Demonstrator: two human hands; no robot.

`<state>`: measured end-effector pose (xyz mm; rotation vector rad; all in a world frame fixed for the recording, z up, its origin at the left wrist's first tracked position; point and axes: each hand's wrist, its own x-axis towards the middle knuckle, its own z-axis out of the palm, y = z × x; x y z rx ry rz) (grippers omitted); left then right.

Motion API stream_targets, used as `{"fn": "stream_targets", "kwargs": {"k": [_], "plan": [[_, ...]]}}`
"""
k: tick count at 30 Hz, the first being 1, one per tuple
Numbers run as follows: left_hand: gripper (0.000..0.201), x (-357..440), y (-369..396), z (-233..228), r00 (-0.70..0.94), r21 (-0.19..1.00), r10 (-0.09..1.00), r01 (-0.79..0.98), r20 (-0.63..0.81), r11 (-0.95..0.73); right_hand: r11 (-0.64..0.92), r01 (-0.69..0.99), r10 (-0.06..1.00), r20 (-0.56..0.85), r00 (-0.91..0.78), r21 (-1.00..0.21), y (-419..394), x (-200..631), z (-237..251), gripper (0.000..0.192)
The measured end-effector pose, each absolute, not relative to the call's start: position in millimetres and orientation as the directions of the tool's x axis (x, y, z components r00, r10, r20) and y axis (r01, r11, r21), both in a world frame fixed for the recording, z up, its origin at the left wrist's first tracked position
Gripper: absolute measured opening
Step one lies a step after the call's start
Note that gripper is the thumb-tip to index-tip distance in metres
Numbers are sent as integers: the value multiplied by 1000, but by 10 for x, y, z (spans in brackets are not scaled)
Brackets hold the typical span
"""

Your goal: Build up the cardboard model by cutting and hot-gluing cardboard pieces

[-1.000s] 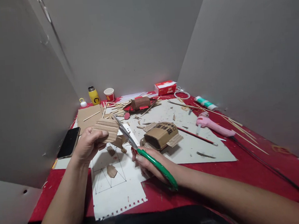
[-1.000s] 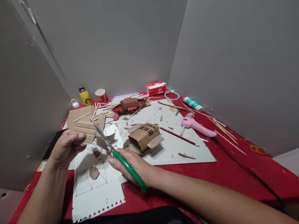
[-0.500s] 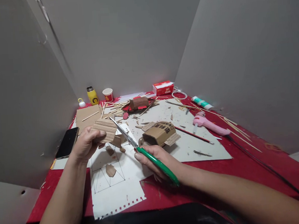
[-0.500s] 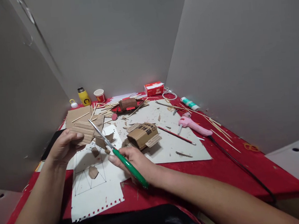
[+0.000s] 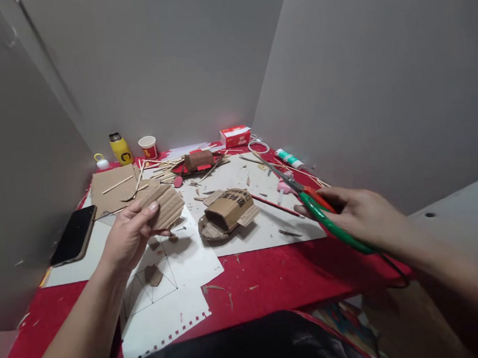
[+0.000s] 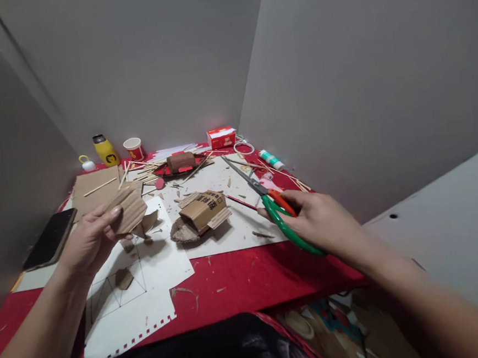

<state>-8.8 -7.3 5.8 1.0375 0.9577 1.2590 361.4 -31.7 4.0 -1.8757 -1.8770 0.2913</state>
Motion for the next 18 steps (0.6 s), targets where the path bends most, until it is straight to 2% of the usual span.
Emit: {"fn": "stream_targets", "kwargs": {"k": [4,7,10,14,18], "plan": [[23,45,-103,10,146,961,989,-275,8,33,-94,987,989,99,107,-128,-266,3875,-230,46],[22,112,-81,-21,184,977,983,-204,-27,65,-97,995,992,80,96,5,-236,3896,-344,43],[31,168,-24,-30,241,985,969,-146,-60,97,14,1000,979,205,-18,22,-213,3929,-437,33],[32,231,86,1,319,987,946,-121,-59,102,246,969,883,409,-230,13,-177,4080,-608,18],[28,279,206,43,398,995,916,-63,-50,82,301,953,834,473,-285,43,-233,4093,-560,28]]}}
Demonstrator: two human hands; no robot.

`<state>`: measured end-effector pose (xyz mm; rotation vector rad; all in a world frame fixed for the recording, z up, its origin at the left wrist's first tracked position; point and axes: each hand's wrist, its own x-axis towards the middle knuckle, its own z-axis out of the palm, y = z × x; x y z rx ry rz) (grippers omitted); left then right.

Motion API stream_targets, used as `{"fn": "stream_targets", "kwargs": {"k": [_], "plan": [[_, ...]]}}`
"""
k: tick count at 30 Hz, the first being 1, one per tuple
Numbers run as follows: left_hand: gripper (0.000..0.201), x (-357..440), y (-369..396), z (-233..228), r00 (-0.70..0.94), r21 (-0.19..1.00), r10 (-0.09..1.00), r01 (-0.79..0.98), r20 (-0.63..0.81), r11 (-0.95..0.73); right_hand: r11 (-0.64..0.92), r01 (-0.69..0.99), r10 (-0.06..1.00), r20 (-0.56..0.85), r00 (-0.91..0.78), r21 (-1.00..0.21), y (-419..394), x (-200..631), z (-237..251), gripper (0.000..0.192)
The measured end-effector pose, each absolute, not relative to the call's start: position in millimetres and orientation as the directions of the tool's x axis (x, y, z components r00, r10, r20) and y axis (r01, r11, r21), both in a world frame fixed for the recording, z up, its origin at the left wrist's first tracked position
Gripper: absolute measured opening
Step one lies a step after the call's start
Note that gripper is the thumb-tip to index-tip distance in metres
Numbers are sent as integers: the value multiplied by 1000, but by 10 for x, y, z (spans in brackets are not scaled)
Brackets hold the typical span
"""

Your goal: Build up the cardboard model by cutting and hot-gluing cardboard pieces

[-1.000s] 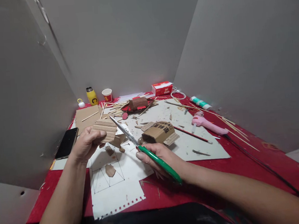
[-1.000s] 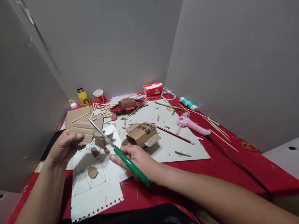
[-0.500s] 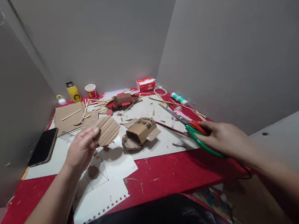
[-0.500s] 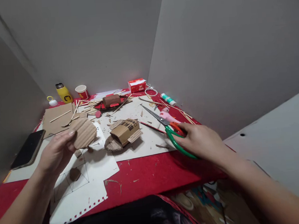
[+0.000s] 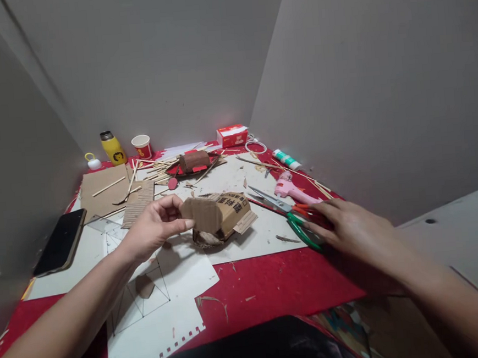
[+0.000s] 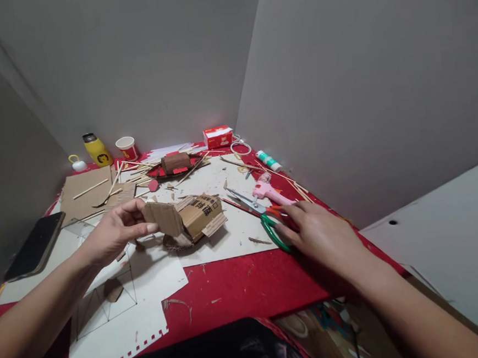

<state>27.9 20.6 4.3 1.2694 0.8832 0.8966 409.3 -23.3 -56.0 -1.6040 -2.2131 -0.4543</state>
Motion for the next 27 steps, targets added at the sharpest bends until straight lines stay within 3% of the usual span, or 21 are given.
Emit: {"fn": "stream_targets", "kwargs": {"k": [2,4,7,10,12,15,18,22,27], "plan": [[25,304,256,68,452,997,890,-19,-54,70,305,951,826,510,-241,-44,-325,3940,-393,35],[21,331,297,94,487,999,872,25,-53,46,349,897,839,518,-169,-272,-431,3677,-189,31],[14,371,345,122,525,998,850,59,-38,8,449,714,864,465,-194,-536,-529,3187,31,24],[8,392,388,118,591,998,806,65,-21,-22,488,577,871,414,-267,-655,-505,2782,76,22],[7,386,426,104,633,995,774,85,-13,-53,486,579,870,421,-255,-654,-451,2633,54,7],[11,354,509,70,642,989,767,119,-6,-91,455,668,873,441,-206,-589,-392,2580,34,11],[19,332,611,7,557,985,831,143,-3,-93,449,749,847,499,-183,-488,-401,2603,52,4],[14,368,683,-119,453,987,890,115,45,-108,547,791,781,508,-364,-274,-433,2561,67,27],[20,416,611,-201,490,966,856,100,162,-240,621,780,719,452,-529,-75,-378,2485,11,43]]}}
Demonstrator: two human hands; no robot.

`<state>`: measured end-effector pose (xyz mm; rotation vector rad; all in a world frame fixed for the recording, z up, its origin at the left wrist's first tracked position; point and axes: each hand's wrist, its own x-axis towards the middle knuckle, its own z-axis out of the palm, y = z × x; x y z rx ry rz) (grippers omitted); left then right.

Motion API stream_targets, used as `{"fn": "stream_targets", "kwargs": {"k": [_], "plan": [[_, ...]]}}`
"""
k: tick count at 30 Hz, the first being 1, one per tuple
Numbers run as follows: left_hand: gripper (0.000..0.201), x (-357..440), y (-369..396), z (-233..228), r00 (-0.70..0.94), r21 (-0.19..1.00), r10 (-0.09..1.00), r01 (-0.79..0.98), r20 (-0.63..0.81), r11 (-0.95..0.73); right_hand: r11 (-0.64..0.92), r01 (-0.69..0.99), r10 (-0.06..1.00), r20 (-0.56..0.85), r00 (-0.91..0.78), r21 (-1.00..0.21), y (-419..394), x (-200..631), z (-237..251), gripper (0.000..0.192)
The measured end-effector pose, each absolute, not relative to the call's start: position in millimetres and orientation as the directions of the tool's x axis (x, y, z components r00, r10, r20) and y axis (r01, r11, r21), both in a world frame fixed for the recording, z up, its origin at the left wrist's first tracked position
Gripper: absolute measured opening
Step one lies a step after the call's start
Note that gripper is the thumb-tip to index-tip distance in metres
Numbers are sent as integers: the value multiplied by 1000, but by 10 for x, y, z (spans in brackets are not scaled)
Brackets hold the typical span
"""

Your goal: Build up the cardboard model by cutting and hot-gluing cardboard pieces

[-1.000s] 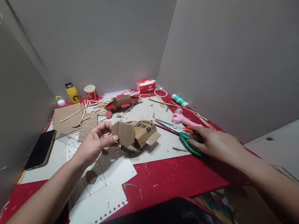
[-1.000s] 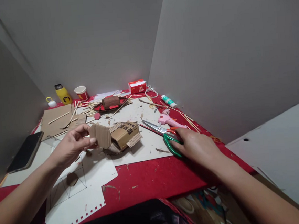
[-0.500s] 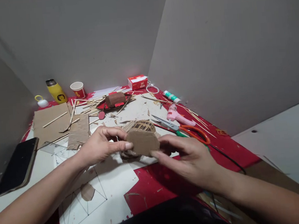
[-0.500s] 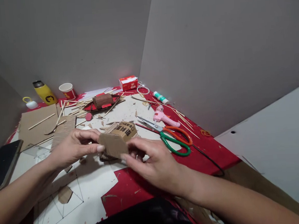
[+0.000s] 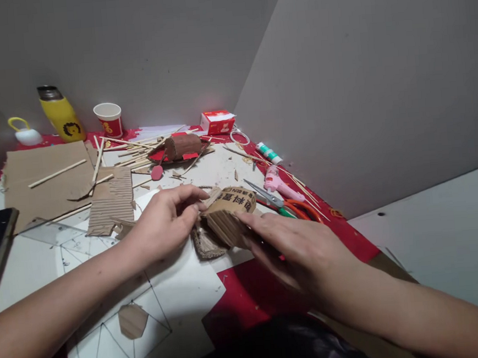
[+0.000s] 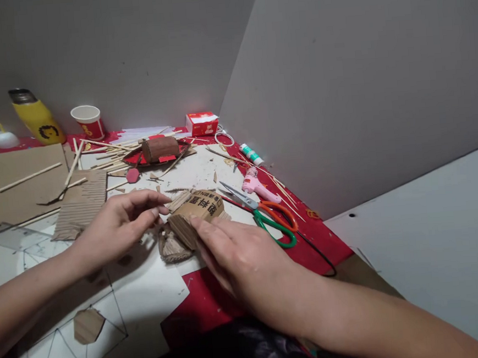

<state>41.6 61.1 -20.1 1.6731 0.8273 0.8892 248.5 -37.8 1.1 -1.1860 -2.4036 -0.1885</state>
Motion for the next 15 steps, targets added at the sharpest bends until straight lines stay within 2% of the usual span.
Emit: {"fn": "stream_targets", "kwargs": {"k": [5,9,15], "plan": [[29,414,544,-209,533,842,807,288,254,-456,608,790,766,322,-557,-79,-332,2455,35,47],[29,410,534,-201,556,757,803,424,216,-497,590,798,796,250,-551,-120,-267,2408,62,43],[26,410,548,-216,568,715,805,491,170,-498,575,810,809,232,-540,-120,-181,2384,2,32]]}}
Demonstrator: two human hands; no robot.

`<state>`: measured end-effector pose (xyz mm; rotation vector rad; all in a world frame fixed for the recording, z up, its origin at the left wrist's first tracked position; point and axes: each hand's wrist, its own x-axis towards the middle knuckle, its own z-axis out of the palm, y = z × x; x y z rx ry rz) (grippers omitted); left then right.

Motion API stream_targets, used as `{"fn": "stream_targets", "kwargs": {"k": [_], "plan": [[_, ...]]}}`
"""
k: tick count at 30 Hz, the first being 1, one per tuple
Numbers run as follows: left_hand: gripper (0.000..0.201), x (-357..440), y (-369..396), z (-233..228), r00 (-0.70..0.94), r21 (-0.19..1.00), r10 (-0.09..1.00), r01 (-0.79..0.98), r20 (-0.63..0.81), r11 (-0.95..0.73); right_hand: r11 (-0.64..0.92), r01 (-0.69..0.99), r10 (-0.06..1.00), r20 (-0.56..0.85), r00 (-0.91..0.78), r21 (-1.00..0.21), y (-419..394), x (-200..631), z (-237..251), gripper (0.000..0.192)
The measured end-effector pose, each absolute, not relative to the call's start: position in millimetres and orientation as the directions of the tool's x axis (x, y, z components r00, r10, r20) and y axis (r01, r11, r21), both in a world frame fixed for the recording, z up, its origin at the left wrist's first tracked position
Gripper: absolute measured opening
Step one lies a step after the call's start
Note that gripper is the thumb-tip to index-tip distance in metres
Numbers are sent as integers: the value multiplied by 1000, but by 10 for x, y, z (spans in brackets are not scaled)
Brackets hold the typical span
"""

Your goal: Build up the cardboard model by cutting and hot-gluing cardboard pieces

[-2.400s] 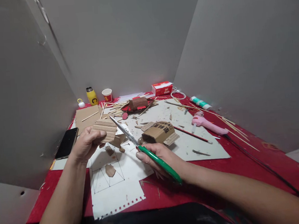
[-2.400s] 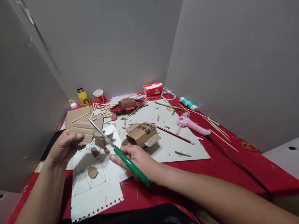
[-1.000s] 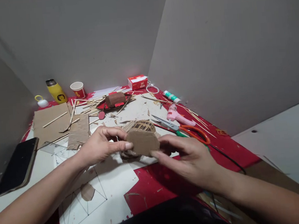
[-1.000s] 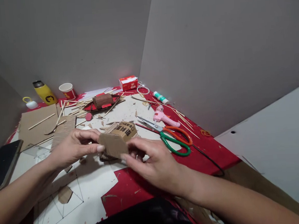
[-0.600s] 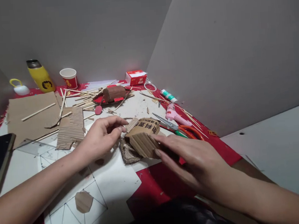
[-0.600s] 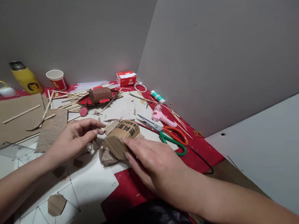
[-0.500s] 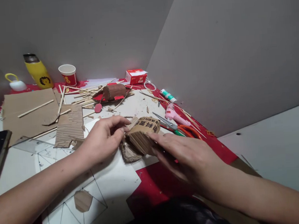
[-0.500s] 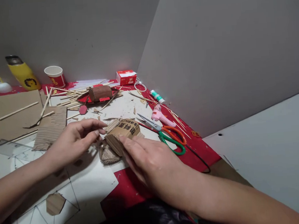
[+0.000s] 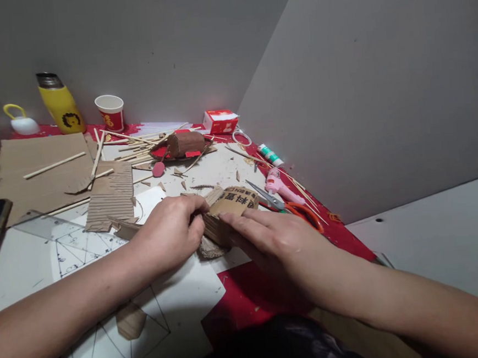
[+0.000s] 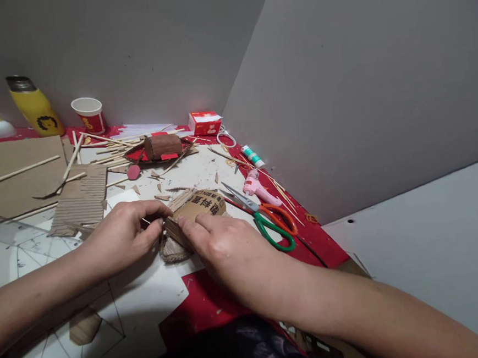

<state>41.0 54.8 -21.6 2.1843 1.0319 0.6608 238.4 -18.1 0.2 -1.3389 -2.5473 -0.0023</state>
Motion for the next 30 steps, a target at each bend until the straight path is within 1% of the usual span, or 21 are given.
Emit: {"fn": "stream_targets", "kwargs": {"k": [4,6,10,14,16,21,26,30], "plan": [[23,419,569,-223,576,721,798,475,180,-505,553,822,827,216,-520,-136,-180,2389,-28,12],[20,424,577,-220,577,719,800,483,167,-499,546,825,832,212,-512,-146,-180,2394,-36,10],[14,428,580,-218,564,735,809,475,166,-483,550,816,824,273,-497,-175,-178,2431,-48,8],[13,424,575,-221,582,718,800,495,145,-490,560,790,811,361,-460,-251,-229,2516,-80,7],[13,425,576,-218,587,717,798,498,135,-488,542,793,816,401,-416,-278,-288,2563,-115,10],[11,439,570,-192,568,719,817,528,96,-451,498,809,828,449,-337,-311,-415,2621,-275,17],[16,432,534,-158,561,704,827,580,20,-410,544,782,769,553,-320,-305,-389,2602,-425,16],[17,420,517,-145,553,696,833,592,15,-406,544,778,763,572,-301,-316,-352,2583,-458,16]]}}
